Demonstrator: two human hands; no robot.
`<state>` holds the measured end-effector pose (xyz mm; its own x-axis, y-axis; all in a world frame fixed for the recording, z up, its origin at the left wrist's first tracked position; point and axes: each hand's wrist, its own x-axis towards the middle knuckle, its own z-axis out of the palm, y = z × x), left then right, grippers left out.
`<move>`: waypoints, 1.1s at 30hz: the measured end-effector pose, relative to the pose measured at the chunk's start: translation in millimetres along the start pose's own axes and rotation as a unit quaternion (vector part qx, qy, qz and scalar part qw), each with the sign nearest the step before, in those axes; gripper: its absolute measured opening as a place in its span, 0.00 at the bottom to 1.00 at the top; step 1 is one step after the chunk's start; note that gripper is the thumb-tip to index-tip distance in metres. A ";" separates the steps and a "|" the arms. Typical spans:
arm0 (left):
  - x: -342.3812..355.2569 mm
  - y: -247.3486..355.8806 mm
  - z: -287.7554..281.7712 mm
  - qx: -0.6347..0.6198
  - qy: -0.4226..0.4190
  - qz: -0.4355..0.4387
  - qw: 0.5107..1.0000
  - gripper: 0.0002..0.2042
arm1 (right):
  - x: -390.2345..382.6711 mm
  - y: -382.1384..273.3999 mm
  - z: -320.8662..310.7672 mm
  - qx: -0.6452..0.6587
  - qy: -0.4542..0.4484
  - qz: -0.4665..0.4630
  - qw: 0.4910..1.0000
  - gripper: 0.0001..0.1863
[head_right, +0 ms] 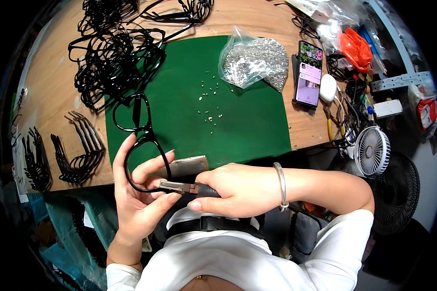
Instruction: The person uses pliers to adjust the arms of multiple black eyeglass frames on a green mat. They repeatedly pick up frames, apply pressure with the pliers, and place them aside. A smartphone is briefly used during the process.
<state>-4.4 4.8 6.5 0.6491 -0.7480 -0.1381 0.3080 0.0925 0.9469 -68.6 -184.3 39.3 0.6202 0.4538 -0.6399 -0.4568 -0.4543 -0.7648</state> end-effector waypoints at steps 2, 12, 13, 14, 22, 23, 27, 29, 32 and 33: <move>4.2 0.3 4.8 -0.019 0.002 -0.006 1.000 0.42 | -0.9 2.2 0.6 -0.003 0.006 -0.007 1.000 0.21; 2.2 9.0 16.2 -0.053 0.093 0.032 0.994 0.47 | -3.3 10.6 3.2 0.087 0.023 -0.106 0.990 0.24; 2.6 10.3 16.5 -0.053 0.092 0.032 0.994 0.47 | -4.1 12.4 4.4 0.109 0.028 -0.121 0.986 0.26; 2.9 9.7 17.3 -0.052 0.092 0.032 0.994 0.47 | -6.3 13.6 4.1 0.120 0.031 -0.118 0.985 0.27; 5.0 9.0 23.7 -0.043 0.101 0.041 0.993 0.47 | -13.8 21.1 2.8 0.127 0.097 -0.117 0.980 0.18; 5.0 9.0 23.5 -0.043 0.098 0.041 0.993 0.47 | -12.2 21.3 2.5 0.127 0.105 -0.120 0.979 0.15; 3.0 6.6 20.7 0.001 0.093 0.020 0.995 0.47 | -0.7 23.4 8.5 0.211 0.178 -0.127 0.953 0.12; 5.3 4.6 26.1 0.032 0.078 0.005 0.996 0.46 | 5.5 19.4 15.3 0.286 0.197 -0.200 0.916 0.14; 3.6 1.9 18.9 0.016 0.059 0.003 0.998 0.44 | 11.5 9.8 16.0 0.324 0.169 -0.181 0.913 0.11; 3.8 3.0 15.0 0.020 0.041 -0.006 0.999 0.44 | 16.0 11.3 17.7 0.351 0.158 -0.179 0.905 0.10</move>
<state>-11.5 -7.6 13.2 0.7007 -0.6924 -0.1720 0.2900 0.0561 0.9554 -75.1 -168.6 19.1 0.9096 0.1832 -0.3729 -0.4141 0.3283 -0.8489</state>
